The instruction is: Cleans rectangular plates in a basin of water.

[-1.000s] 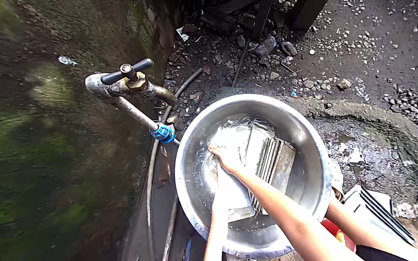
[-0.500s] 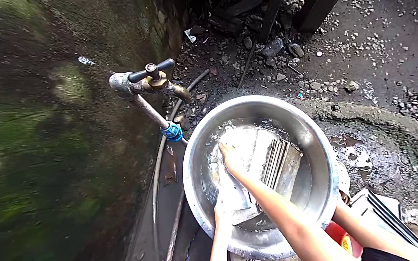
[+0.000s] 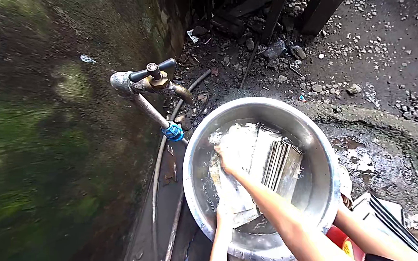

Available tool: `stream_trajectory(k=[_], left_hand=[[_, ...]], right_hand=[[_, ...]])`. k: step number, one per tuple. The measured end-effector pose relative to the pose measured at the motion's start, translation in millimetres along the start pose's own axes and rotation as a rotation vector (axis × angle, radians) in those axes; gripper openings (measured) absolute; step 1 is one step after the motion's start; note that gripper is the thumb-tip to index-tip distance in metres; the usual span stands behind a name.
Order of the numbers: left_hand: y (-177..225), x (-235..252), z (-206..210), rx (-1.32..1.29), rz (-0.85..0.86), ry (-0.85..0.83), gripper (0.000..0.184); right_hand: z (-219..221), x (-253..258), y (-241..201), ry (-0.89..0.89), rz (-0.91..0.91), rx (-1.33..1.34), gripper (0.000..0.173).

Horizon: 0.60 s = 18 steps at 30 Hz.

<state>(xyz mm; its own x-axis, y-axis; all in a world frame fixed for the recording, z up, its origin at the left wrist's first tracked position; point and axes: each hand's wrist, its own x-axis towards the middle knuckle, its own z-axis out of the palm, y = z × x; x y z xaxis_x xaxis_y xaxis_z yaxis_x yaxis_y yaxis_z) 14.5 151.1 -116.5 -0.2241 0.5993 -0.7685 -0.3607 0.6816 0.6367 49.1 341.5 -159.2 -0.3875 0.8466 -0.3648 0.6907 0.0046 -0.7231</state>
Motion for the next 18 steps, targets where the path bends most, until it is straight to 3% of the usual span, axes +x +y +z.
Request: stream_trajectory(k=[2, 4, 8, 14, 16, 18], left_hand=[[0.0, 1.5, -0.6, -0.03, -0.012, 0.006, 0.07], [-2.3, 4.1, 0.3, -0.035, -0.014, 0.007, 0.07], [2.2, 8.3, 2.3, -0.008, -0.056, 0.028, 0.071], [0.5, 0.0, -1.4, -0.041, -0.004, -0.011, 0.071], [-0.2, -1.0, -2.2, -0.028, -0.011, 0.019, 0.07], [-2.1, 3.6, 0.2, -0.017, -0.004, 0.032, 0.07]], right_hand=[[-2.6, 13.7, 0.9, 0.031, 0.045, 0.135, 0.045], [-2.1, -8.0, 9.4, -0.027, 0.001, 0.119, 0.049], [8.7, -53.4, 31.4, -0.11, -0.303, -0.08, 0.05], [4.4, 0.6, -14.3, -0.152, 0.047, -0.262, 0.046], [10.1, -7.1, -16.5, -0.162, 0.057, -0.256, 0.049], [12.8, -37.1, -2.1, -0.153, -0.044, -0.194, 0.052]])
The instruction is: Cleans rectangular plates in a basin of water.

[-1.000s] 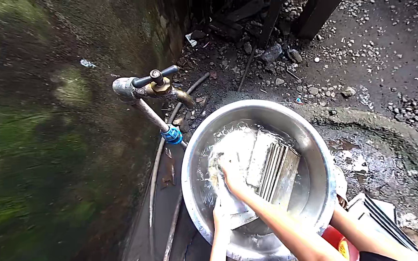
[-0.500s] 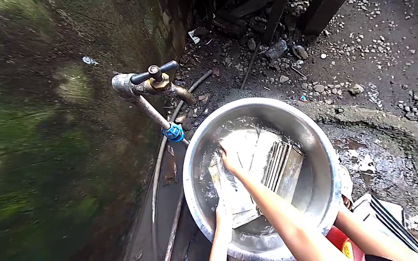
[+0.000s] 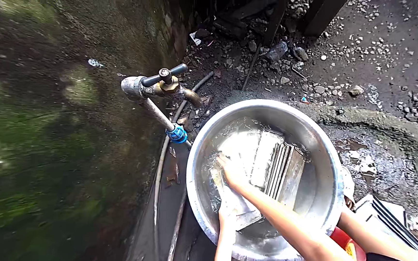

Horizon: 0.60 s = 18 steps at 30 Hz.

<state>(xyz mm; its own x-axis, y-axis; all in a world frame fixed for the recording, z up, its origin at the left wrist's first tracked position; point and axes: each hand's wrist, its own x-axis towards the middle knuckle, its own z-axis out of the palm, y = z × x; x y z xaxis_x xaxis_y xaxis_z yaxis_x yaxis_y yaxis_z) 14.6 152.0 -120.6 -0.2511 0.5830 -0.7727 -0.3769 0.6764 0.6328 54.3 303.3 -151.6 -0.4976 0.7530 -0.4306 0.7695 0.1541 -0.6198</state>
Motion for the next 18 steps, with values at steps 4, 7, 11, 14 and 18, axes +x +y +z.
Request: stream_trajectory(k=[4, 7, 11, 14, 18], left_hand=[[-6.9, 6.5, -0.3, 0.062, 0.003, 0.018, 0.07], [-7.9, 6.9, 0.6, 0.09, -0.005, 0.003, 0.073], [4.4, -3.3, 1.8, -0.023, -0.104, -0.054, 0.079], [12.4, -5.9, 2.5, -0.069, -0.148, -0.064, 0.079], [1.6, 16.4, 4.2, 0.061, 0.107, 0.007, 0.079]], right_hand=[[20.0, -63.8, 28.6, -0.022, -0.222, -0.005, 0.055], [12.7, -44.9, 27.5, 0.078, -0.21, 0.005, 0.05], [-10.6, 16.8, 0.4, -0.013, -0.025, -0.11, 0.06], [-6.6, 5.6, -8.4, -0.059, 0.006, -0.096, 0.063], [21.1, -69.6, 8.5, 0.023, -0.059, 0.031, 0.055]])
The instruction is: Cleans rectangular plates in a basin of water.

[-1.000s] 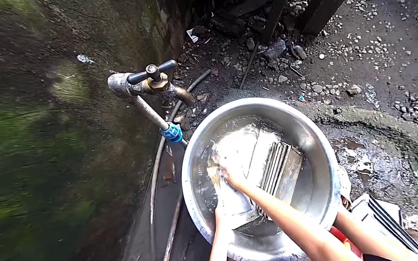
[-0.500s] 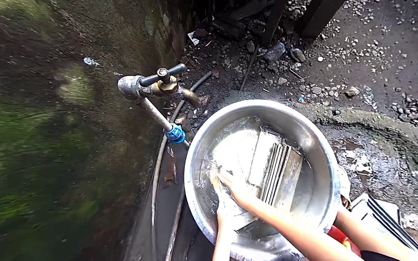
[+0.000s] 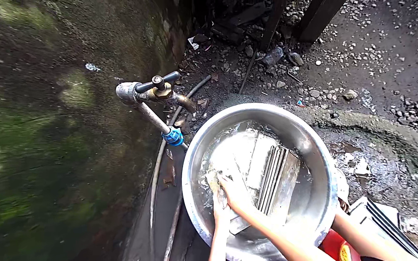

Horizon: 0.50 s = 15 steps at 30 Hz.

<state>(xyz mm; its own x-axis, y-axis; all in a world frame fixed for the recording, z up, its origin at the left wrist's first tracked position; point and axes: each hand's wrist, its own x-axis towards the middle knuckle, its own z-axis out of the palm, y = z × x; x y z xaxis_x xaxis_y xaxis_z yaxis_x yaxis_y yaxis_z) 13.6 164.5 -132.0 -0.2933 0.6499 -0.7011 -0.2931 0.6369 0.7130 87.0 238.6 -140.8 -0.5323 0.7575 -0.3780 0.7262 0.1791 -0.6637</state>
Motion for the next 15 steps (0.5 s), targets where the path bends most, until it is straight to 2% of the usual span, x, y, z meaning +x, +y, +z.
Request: stream_trajectory(k=[2, 4, 6, 8, 10, 12, 15], left_hand=[[-10.3, 8.4, 0.1, 0.115, 0.149, 0.005, 0.079], [-12.6, 10.3, -0.8, 0.169, 0.201, -0.01, 0.079], [-12.3, 10.8, -1.7, 0.184, 0.189, -0.008, 0.077], [-10.7, 7.7, -1.8, 0.169, 0.151, -0.006, 0.078], [-7.7, 5.6, -2.6, 0.134, 0.131, -0.024, 0.08], [-4.6, 4.0, -3.0, 0.088, 0.121, -0.033, 0.08], [-3.2, 5.2, -4.0, 0.049, 0.108, 0.018, 0.077]], right_hand=[[10.8, -32.2, 6.4, -0.001, -0.03, 0.083, 0.056], [12.6, -38.7, 10.4, -0.014, -0.064, 0.066, 0.058], [5.2, -22.1, 5.6, -0.062, -0.048, -0.06, 0.061], [-6.8, 7.8, -3.4, -0.081, 0.012, -0.134, 0.058], [-17.9, 42.5, -9.1, -0.033, 0.046, -0.098, 0.054], [-29.2, 69.8, -12.3, -0.06, 0.064, -0.094, 0.054], [-29.0, 74.7, -14.8, -0.127, 0.078, -0.134, 0.059]])
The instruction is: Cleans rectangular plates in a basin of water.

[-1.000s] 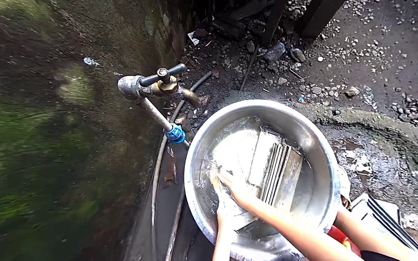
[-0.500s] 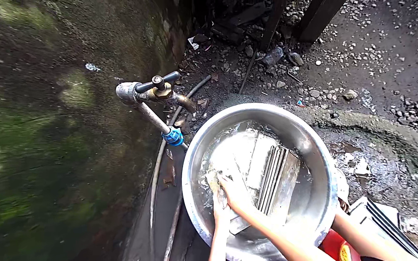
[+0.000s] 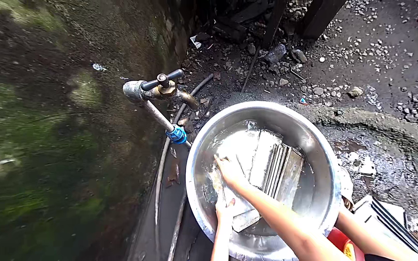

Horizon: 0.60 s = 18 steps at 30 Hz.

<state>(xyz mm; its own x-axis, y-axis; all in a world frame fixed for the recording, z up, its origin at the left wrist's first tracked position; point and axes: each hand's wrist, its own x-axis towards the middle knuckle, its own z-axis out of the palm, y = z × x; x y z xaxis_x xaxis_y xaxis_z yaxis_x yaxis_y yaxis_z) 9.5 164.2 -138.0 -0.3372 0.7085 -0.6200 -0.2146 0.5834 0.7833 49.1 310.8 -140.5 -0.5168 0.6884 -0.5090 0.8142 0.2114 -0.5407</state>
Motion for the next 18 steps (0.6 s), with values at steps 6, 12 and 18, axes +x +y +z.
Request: stream_trajectory(k=[6, 12, 18], left_hand=[[-3.9, 0.5, 2.7, 0.061, -0.018, 0.081, 0.066], [-9.7, -0.7, 0.2, 0.125, -0.004, 0.024, 0.076], [-2.5, 1.0, -1.7, 0.059, -0.032, 0.045, 0.075]], right_hand=[[45.3, -98.5, 15.6, -0.06, -0.146, 0.096, 0.064], [32.5, -63.5, 7.3, -0.029, -0.094, -0.013, 0.054], [2.5, 6.8, -6.5, -0.018, -0.005, -0.009, 0.057]])
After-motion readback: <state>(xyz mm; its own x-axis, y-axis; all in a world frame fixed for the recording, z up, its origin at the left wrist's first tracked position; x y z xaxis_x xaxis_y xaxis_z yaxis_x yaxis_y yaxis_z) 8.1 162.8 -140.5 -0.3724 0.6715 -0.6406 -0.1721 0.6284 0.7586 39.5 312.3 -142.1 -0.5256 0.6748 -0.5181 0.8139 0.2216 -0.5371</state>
